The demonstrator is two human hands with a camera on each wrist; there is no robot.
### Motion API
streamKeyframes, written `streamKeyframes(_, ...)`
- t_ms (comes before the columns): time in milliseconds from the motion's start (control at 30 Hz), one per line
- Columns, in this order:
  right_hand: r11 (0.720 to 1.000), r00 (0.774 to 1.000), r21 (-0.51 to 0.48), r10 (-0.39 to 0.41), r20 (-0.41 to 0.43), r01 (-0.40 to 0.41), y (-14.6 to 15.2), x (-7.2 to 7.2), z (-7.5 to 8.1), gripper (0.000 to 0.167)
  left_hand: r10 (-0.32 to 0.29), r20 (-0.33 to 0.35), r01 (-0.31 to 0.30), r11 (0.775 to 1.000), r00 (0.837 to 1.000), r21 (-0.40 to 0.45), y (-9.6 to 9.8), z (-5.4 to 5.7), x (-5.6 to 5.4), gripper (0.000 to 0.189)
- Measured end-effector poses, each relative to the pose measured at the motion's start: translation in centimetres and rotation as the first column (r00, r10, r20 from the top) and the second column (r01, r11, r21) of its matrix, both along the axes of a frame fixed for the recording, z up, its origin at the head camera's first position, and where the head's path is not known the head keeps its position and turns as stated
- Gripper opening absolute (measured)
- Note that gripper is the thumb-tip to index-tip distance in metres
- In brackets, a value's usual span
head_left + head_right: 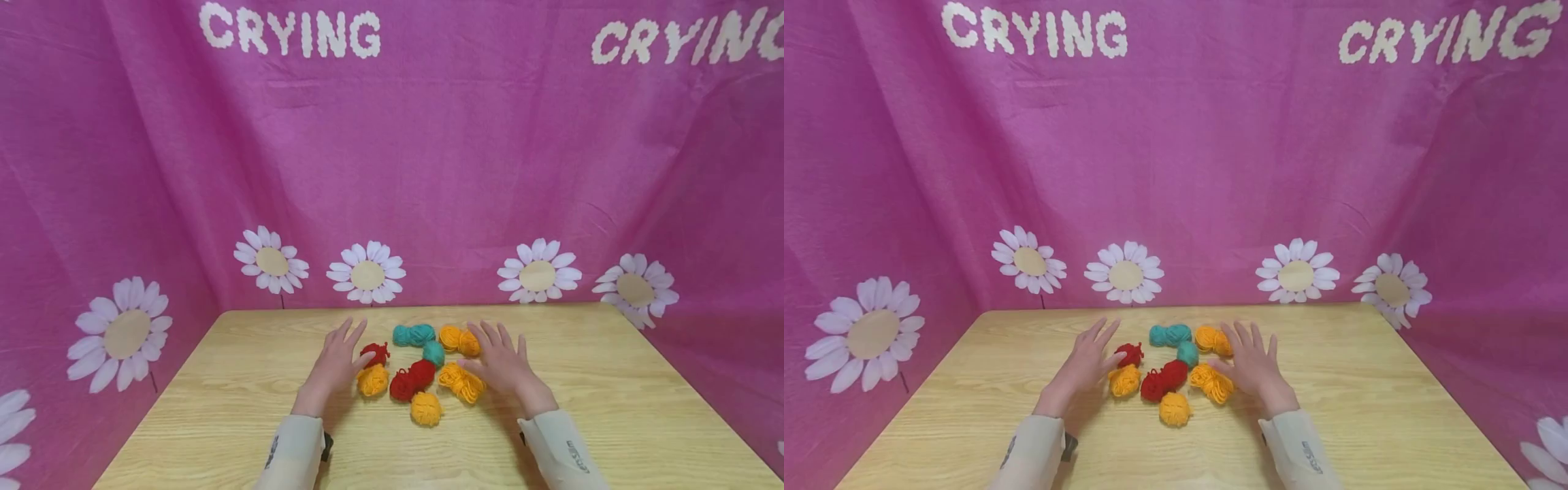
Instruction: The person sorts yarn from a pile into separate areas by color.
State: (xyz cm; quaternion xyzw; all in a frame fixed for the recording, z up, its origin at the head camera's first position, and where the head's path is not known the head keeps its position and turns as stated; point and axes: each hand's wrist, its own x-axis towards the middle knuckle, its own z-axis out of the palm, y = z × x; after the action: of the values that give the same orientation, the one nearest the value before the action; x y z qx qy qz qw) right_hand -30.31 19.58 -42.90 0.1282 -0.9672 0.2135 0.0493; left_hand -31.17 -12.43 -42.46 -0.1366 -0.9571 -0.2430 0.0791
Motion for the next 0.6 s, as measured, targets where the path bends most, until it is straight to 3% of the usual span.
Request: streamKeyframes(600,0.995,0.987,-0.019,0.098,0.126,-0.096,-0.4,0.9,-1.0,0.076,-0.084,-0.058,0.086,0.996,0.995,0.021,0.0,-1.0,-0.7,0.058)
